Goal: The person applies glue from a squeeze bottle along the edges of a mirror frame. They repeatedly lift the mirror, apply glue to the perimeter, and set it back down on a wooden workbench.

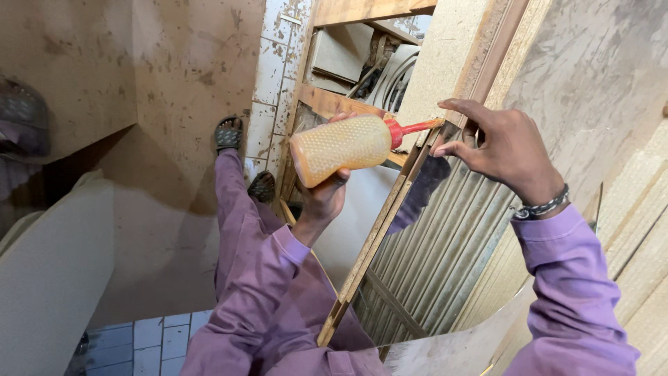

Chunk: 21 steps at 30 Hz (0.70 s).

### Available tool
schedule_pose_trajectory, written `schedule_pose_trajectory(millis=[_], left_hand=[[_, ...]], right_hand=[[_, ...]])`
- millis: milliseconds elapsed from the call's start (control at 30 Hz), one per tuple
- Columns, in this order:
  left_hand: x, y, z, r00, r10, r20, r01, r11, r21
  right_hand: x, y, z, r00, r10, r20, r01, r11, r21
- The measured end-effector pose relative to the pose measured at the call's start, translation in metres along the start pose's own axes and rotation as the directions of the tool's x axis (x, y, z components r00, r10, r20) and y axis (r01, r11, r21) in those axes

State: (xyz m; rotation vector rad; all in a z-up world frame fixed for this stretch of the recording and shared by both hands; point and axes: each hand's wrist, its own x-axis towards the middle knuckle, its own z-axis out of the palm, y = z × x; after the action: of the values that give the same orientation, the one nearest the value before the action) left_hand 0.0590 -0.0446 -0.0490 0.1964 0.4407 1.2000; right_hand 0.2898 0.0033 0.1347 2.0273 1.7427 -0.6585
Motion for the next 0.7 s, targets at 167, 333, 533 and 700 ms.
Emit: schedule_pose_trajectory(millis=[167,333,533,700], left_hand=[[-0.005,-0.003,-0.017,0.994,-0.106,-0.038,0.102,0.990,-0.092],[-0.016,-0.001,-0.018,0.998,-0.060,-0.022,0.057,0.990,-0.127],[-0.033,0.000,-0.013,0.991,-0.079,-0.105,0.060,0.982,-0.181],[-0.046,0.005,-0.013,0.983,-0.096,-0.158,0.068,0.982,-0.173]], right_hand=[[-0.001,-0.001,-0.007,0.967,-0.242,-0.082,0.241,0.970,-0.017],[-0.003,0.001,-0.010,0.935,-0.350,0.063,0.339,0.824,-0.454],[0.002,-0.003,-0.014,0.849,-0.466,0.249,0.519,0.648,-0.558],[0.012,-0.012,-0.032,0.903,-0.104,0.418,0.395,0.588,-0.707]])
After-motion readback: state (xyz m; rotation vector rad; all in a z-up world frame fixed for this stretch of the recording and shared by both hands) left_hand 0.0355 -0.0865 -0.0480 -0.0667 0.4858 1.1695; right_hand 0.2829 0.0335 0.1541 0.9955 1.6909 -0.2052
